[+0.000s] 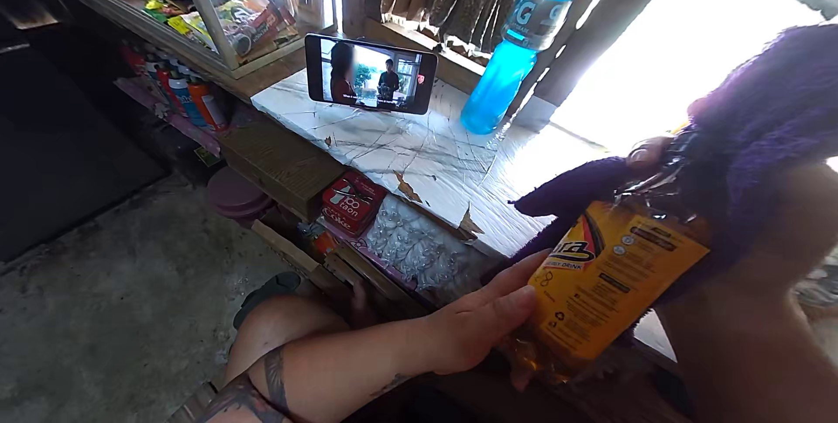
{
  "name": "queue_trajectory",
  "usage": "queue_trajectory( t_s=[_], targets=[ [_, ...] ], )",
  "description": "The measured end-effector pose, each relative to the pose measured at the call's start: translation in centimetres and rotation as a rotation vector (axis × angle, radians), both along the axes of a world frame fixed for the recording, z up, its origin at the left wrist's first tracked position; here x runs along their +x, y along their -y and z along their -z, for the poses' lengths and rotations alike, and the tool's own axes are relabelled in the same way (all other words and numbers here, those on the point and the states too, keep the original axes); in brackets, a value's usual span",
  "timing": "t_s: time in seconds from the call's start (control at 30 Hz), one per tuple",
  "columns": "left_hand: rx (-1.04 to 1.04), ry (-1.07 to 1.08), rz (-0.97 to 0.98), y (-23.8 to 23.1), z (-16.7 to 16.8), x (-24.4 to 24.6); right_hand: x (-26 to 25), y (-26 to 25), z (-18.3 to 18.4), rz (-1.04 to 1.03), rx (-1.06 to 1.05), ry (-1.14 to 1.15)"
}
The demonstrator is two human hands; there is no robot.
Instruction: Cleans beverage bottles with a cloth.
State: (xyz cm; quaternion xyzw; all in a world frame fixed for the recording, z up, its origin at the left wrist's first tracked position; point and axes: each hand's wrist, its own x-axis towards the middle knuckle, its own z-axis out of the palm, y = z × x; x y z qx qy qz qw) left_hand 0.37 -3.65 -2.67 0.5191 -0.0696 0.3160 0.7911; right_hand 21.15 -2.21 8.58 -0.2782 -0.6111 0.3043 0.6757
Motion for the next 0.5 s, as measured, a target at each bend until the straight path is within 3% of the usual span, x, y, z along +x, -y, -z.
queue_trajectory(
  t_s=[0.17, 0.33, 0.5],
  targets=[
    [0.213, 0.015, -0.241, -0.2, -0.4, -0.4, 0.1, 0.7, 1.4, 0.129, 0.163, 0.247],
    [0.214, 0.001, -0.356, -0.7, -0.5, -1.0, -1.6, 1.3, 2.0, 0.139, 0.203, 0.424],
    [0.146, -0.027, -0.431, -1.3, -0.9, -1.4, -2.4, 0.9, 2.4, 0.16, 0.347, 0.799]
  ],
)
